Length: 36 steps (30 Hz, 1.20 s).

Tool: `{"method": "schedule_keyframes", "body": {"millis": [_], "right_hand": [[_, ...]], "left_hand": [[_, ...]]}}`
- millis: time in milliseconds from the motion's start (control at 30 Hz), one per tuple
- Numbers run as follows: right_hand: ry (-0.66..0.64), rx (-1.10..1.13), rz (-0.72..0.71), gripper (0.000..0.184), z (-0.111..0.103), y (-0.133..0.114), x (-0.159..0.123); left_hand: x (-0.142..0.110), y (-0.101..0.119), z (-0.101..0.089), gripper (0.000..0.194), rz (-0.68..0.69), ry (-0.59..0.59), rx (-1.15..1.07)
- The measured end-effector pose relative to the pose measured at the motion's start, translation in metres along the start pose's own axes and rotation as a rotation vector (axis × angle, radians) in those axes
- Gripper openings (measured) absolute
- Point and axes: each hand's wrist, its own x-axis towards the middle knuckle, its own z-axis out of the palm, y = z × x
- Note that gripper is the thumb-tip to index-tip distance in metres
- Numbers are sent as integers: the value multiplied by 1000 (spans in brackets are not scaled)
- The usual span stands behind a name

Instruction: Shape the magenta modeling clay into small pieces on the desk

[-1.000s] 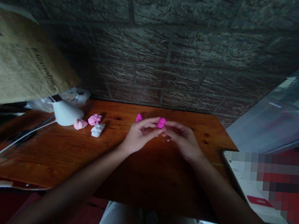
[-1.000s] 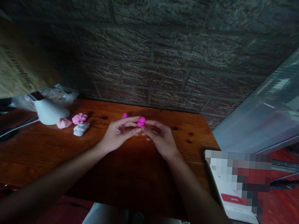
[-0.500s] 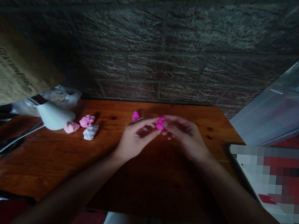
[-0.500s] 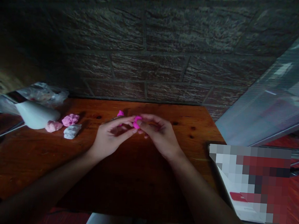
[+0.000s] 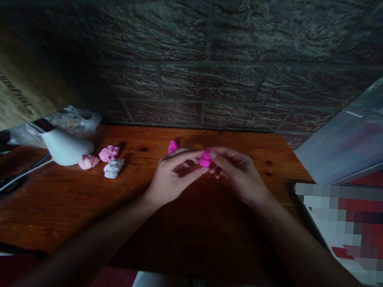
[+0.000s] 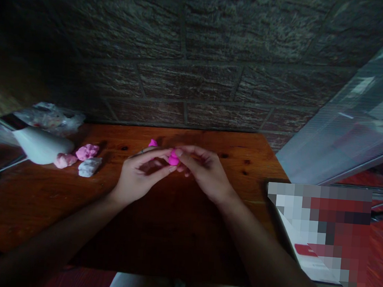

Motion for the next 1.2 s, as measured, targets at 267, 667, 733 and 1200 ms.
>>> {"method": "schedule_keyframes", "body": {"millis": [267,667,733,1200], "right_hand": [[-5,53,20,28,-1,2,2],[-35,11,24,33,-1,2,3],[-27,-12,7,31,-1,2,2],[-99,-76,-71,26,-12,-8,1]], "left_hand": [[-2,-1,2,38,-33,-18,-41],[-2,-5,1,38,-102,-31,-97],[-2,-5,2,38,-96,-38,-99],[4,4,3,25,-221,-24,-304]]}}
